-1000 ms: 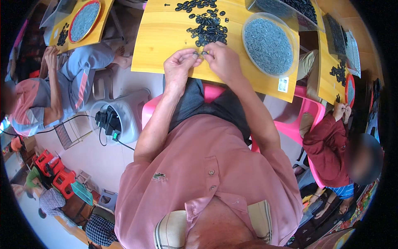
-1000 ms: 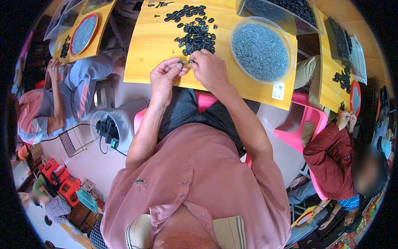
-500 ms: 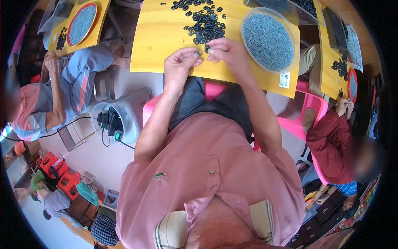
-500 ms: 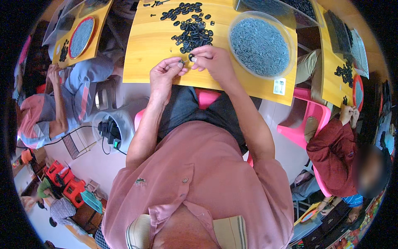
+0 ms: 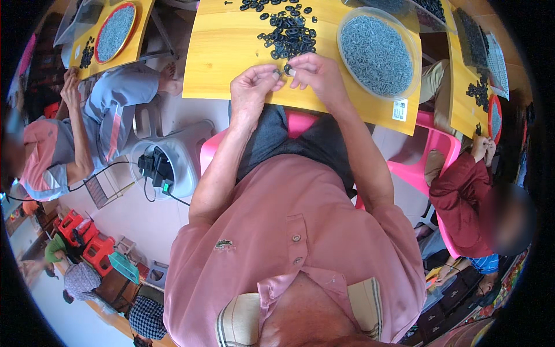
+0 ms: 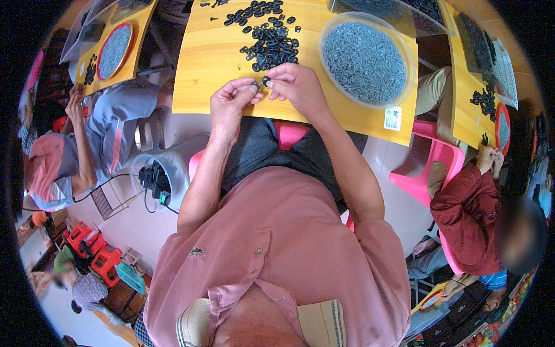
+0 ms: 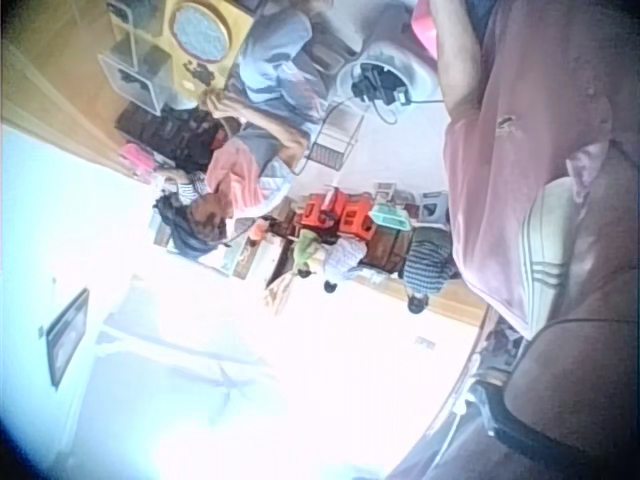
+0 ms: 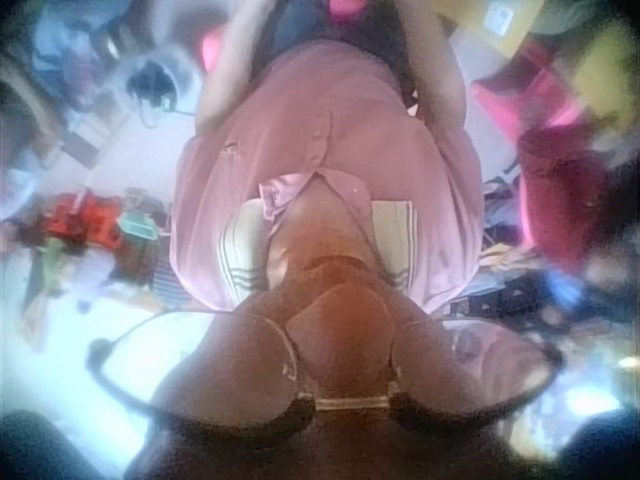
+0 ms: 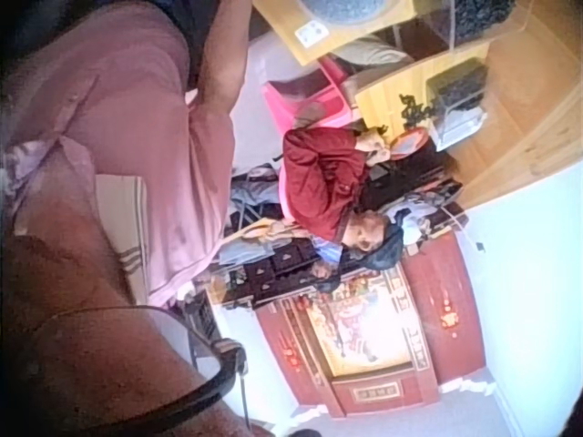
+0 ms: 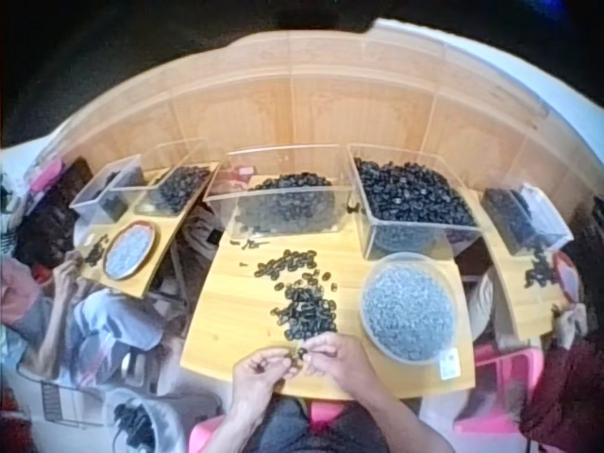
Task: Sorting and inspecting small black rubber components on a wooden work table into various containers.
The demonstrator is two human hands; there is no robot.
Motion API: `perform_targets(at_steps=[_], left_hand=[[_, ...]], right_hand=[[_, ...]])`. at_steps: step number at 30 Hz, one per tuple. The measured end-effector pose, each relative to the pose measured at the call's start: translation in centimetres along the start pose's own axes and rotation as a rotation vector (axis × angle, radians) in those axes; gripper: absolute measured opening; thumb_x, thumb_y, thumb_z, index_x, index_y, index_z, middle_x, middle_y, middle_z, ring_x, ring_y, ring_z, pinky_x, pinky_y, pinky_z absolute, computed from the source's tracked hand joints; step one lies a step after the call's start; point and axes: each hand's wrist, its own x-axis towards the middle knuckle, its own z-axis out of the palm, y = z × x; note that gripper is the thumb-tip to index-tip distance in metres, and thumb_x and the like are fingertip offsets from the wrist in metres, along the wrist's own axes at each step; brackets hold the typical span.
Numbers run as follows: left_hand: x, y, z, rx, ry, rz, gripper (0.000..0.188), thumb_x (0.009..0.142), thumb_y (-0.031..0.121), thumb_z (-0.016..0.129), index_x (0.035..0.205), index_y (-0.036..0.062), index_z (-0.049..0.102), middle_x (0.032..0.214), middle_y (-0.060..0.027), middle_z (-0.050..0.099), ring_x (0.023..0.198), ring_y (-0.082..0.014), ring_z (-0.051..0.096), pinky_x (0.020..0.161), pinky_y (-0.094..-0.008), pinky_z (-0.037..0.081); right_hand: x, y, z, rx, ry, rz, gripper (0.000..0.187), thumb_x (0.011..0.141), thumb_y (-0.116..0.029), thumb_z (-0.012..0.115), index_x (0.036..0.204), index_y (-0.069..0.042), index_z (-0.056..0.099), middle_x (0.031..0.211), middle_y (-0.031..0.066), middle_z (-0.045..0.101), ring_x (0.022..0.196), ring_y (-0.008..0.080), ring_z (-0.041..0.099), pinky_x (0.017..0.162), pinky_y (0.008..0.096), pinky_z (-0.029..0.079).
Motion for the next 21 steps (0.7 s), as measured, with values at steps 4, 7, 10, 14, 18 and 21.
perform_targets(at_steps=[4,7,10,14,18,21], left_hand=[[-0.06,-0.05,0.05,-0.004,0.003,0.002,0.017,0.088,0.0,0.065,0.105,-0.0052,0.065,0.087,-0.0101,0.07,0.076,-0.0139,0.068,0.071,-0.0238,0.054],[-0.17,0.12,0.28,-0.001,0.006,0.001,0.017,0.088,-0.001,0.065,0.105,-0.0054,0.064,0.086,-0.01,0.069,0.075,-0.0138,0.067,0.07,-0.0235,0.054],[-0.15,0.07,0.26,-0.004,0.0,0.005,0.017,0.088,-0.002,0.065,0.105,-0.0057,0.064,0.087,-0.0104,0.07,0.075,-0.0137,0.067,0.07,-0.0234,0.054],[-0.11,0.06,0.34,0.019,0.006,0.001,0.017,0.088,-0.001,0.065,0.104,-0.0059,0.065,0.088,-0.011,0.07,0.076,-0.0137,0.067,0.071,-0.0238,0.054],[0.01,-0.1,0.29,0.023,0.034,0.008,0.017,0.089,0.0,0.065,0.104,-0.0061,0.064,0.09,-0.0125,0.07,0.079,-0.0152,0.068,0.074,-0.0248,0.055],[0.01,-0.02,0.3,0.035,0.032,0.004,0.017,0.089,0.0,0.065,0.105,-0.0062,0.064,0.091,-0.0135,0.07,0.081,-0.0165,0.068,0.075,-0.0251,0.055]], right_hand=[[0.01,0.13,-0.02,0.003,0.008,0.005,0.02,0.084,-0.004,0.063,0.103,0.004,0.065,0.083,0.0081,0.068,0.069,0.0124,0.064,0.061,0.0236,0.046],[0.02,0.18,-0.09,0.001,0.002,0.007,0.019,0.085,-0.004,0.064,0.102,0.003,0.065,0.083,0.0073,0.069,0.068,0.0117,0.063,0.061,0.0232,0.046],[0.01,0.04,-0.05,-0.018,-0.019,0.005,0.019,0.085,-0.005,0.065,0.102,0.003,0.065,0.084,0.0064,0.069,0.068,0.0112,0.063,0.061,0.0229,0.046],[0.06,0.36,0.07,-0.026,-0.027,-0.011,0.018,0.086,-0.005,0.065,0.102,0.002,0.065,0.084,0.006,0.069,0.069,0.0113,0.063,0.061,0.0228,0.046],[0.02,0.42,0.33,-0.017,-0.019,-0.028,0.018,0.086,-0.005,0.065,0.102,0.002,0.065,0.085,0.0064,0.069,0.069,0.0113,0.064,0.06,0.0229,0.046],[0.1,0.56,0.35,-0.01,0.009,-0.052,0.015,0.085,-0.003,0.065,0.099,0.004,0.065,0.082,0.0086,0.069,0.067,0.0118,0.065,0.058,0.0232,0.049]])
